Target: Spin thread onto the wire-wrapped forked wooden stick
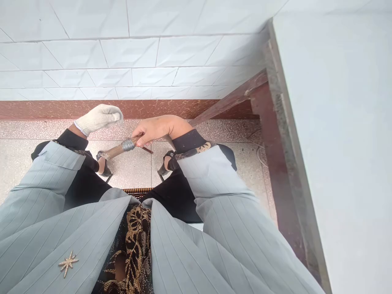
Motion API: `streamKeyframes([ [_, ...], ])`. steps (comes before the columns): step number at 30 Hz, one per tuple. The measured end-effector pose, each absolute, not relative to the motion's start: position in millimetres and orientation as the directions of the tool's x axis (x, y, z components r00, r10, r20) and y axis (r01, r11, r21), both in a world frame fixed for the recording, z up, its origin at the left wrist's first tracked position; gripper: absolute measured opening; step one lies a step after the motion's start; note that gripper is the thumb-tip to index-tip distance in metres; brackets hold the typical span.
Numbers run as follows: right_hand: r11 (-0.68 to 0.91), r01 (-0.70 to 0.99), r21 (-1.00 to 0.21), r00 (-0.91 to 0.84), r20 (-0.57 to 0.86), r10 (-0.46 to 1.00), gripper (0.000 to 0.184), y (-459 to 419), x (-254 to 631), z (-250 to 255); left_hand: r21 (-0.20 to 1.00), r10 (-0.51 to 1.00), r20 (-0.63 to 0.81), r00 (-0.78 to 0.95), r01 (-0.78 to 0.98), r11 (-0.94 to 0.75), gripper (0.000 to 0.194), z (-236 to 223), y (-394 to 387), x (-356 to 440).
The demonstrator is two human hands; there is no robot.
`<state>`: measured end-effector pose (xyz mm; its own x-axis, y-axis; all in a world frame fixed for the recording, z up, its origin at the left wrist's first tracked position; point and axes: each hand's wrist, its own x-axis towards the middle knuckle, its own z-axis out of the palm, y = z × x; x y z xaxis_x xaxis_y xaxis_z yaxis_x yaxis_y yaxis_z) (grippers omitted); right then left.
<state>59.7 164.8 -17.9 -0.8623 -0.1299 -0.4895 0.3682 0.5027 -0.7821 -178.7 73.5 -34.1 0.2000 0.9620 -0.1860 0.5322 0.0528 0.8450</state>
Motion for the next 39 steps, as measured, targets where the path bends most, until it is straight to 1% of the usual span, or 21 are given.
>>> streamKeyframes([
  [2, 0.448, 0.36, -0.818, -0.911, -0.412, -0.022, 0.018, 166, 68, -8, 0.844, 0.969, -0.172, 0.175, 0.534, 0.053, 0.015, -42, 76, -179],
  [6, 0.222, 0.297, -0.929, -0.915, -0.21, 0.343, 0.022, 171, 83, -1, 0.875, 0.953, -0.172, 0.249, 0.482, 0.032, 0.02, -53, 75, -172],
  [8, 0.099, 0.202, -0.974, -0.842, -0.121, 0.526, 0.018, 174, 83, -3, 0.89, 0.924, -0.214, 0.318, 0.452, 0.05, 0.024, -54, 72, -166],
  [10, 0.041, 0.165, -0.985, -0.714, -0.091, 0.694, 0.017, 176, 79, -7, 0.905, 0.897, -0.234, 0.376, 0.42, 0.06, 0.028, -53, 70, -161],
  [13, 0.051, 0.323, -0.945, -0.511, -0.129, 0.85, 0.017, 181, 70, -14, 0.919, 0.873, -0.215, 0.437, 0.394, 0.029, 0.033, -50, 67, -157],
  [15, 0.16, 0.522, -0.838, -0.501, -0.149, 0.853, 0.012, 184, 65, -20, 0.92, 0.856, -0.214, 0.471, 0.392, 0.014, 0.032, -50, 67, -156],
  [17, 0.357, 0.689, -0.631, -0.582, -0.189, 0.791, 0.007, 186, 63, -27, 0.913, 0.849, -0.22, 0.48, 0.407, 0.007, 0.029, -49, 67, -157],
  [19, 0.557, 0.727, -0.401, -0.678, -0.293, 0.674, 0.008, 185, 62, -32, 0.899, 0.872, -0.208, 0.443, 0.438, -0.008, 0.024, -49, 67, -160],
  [20, 0.631, 0.695, -0.345, -0.718, -0.367, 0.591, 0.009, 183, 61, -33, 0.891, 0.886, -0.198, 0.419, 0.454, -0.015, 0.022, -48, 68, -161],
  [21, 0.689, 0.646, -0.329, -0.749, -0.45, 0.487, 0.01, 181, 60, -34, 0.885, 0.898, -0.188, 0.397, 0.465, -0.02, 0.019, -47, 68, -163],
  [23, 0.745, 0.528, -0.407, -0.777, -0.586, 0.231, 0.012, 178, 60, -32, 0.883, 0.911, -0.177, 0.372, 0.469, -0.02, 0.015, -45, 69, -166],
  [25, 0.703, 0.449, -0.552, -0.784, -0.621, 0.014, 0.015, 175, 61, -27, 0.89, 0.916, -0.186, 0.356, 0.456, 0.003, 0.012, -44, 70, -169],
  [26, 0.658, 0.43, -0.618, -0.803, -0.595, -0.034, 0.016, 174, 64, -23, 0.895, 0.923, -0.189, 0.336, 0.445, 0.022, 0.012, -44, 71, -170],
  [27, 0.607, 0.416, -0.677, -0.84, -0.541, -0.027, 0.019, 174, 66, -19, 0.901, 0.931, -0.192, 0.311, 0.432, 0.042, 0.013, -45, 71, -170],
  [28, 0.555, 0.405, -0.727, -0.882, -0.47, 0.028, 0.021, 173, 70, -15, 0.907, 0.938, -0.193, 0.287, 0.417, 0.059, 0.015, -46, 72, -170],
  [30, 0.423, 0.39, -0.818, -0.918, -0.31, 0.247, 0.021, 172, 75, -8, 0.923, 0.947, -0.183, 0.265, 0.378, 0.073, 0.019, -48, 72, -169],
  [32, 0.273, 0.353, -0.895, -0.861, -0.197, 0.468, 0.01, 171, 78, -4, 0.939, 0.941, -0.173, 0.292, 0.338, 0.068, 0.022, -51, 72, -165],
  [33, 0.204, 0.33, -0.922, -0.817, -0.171, 0.55, 0.004, 170, 77, -4, 0.945, 0.935, -0.17, 0.312, 0.32, 0.065, 0.023, -52, 71, -163],
  [34, 0.146, 0.31, -0.94, -0.777, -0.162, 0.608, 0.004, 169, 75, -4, 0.95, 0.927, -0.172, 0.333, 0.305, 0.067, 0.025, -53, 71, -161],
  [37, 0.035, 0.265, -0.964, -0.687, -0.163, 0.708, 0.014, 168, 68, -6, 0.955, 0.898, -0.202, 0.391, 0.283, 0.091, 0.028, -56, 69, -156],
  [39, 0.007, 0.261, -0.965, -0.626, -0.163, 0.763, 0.017, 170, 64, -9, 0.954, 0.877, -0.225, 0.425, 0.277, 0.11, 0.031, -59, 69, -153],
])
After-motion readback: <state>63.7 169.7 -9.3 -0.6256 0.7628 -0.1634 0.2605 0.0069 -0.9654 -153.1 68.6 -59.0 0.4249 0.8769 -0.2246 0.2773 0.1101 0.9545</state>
